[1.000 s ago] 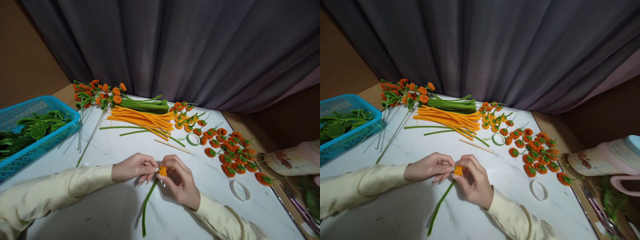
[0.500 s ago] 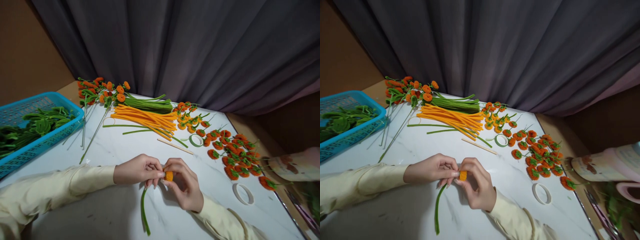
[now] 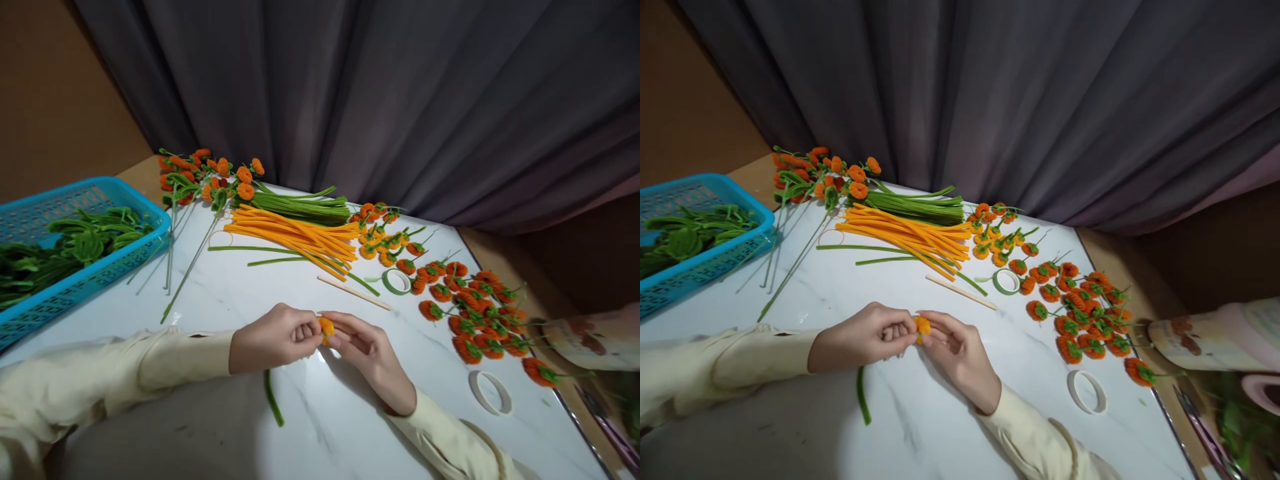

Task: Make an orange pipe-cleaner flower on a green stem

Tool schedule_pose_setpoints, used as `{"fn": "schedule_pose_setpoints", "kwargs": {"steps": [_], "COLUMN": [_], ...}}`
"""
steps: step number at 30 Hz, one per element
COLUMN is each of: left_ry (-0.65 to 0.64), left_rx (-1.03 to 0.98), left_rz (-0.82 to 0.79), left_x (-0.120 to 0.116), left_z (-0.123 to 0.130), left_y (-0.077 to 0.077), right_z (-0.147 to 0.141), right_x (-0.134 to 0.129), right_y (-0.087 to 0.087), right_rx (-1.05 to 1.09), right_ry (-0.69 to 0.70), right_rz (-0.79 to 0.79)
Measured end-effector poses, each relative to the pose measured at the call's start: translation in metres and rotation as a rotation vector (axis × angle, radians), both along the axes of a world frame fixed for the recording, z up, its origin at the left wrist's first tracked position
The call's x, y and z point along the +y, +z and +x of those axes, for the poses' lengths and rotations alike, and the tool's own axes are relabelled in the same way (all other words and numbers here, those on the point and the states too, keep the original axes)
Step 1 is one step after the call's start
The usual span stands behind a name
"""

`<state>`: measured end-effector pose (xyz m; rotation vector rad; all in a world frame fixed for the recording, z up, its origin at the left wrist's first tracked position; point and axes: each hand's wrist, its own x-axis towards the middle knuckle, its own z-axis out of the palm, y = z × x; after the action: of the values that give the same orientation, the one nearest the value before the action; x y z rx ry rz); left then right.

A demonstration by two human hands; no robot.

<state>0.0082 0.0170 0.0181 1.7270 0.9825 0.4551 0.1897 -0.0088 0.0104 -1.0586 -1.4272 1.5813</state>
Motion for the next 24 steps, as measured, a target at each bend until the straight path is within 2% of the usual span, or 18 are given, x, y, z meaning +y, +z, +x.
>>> {"fn": "schedule_pose_setpoints", "kwargs": {"steps": [2, 4, 11, 15, 22, 24], "left_ry": [-0.007, -0.022, -0.035, -0.039, -0.109, -0.145], "left_rx": [0.015, 0.028, 0.087, 0.148, 0.381, 0.426], "left_rz": [-0.05, -0.071, -0.205, -0.071, 0.334, 0.389], "left_x": [0.001, 0.001, 0.0, -0.001, -0.003, -0.003], "left_z": [0.0, 0.0, 0.0, 0.0, -0.001, -0.002], "left_y": [0.001, 0.005, 0.011, 0.009, 0.007, 0.005], "right_z": [0.0, 0.001, -0.001, -0.003, -0.003, -0.003], "right_x": [0.002, 0.004, 0.003, 0.001, 0.0, 0.0], "right_y": [-0.002, -0.004, -0.007, -0.009, -0.013, -0.013], "right_rx": [0.027, 0.011, -0.059, -0.081, -0.067, -0.068], "right_ry": [-0.004, -0.017, 0.0, -0.005, 0.011, 0.012], "right_rz": [-0.069, -0.073, 0.053, 0.077, 0.071, 0.07]}}
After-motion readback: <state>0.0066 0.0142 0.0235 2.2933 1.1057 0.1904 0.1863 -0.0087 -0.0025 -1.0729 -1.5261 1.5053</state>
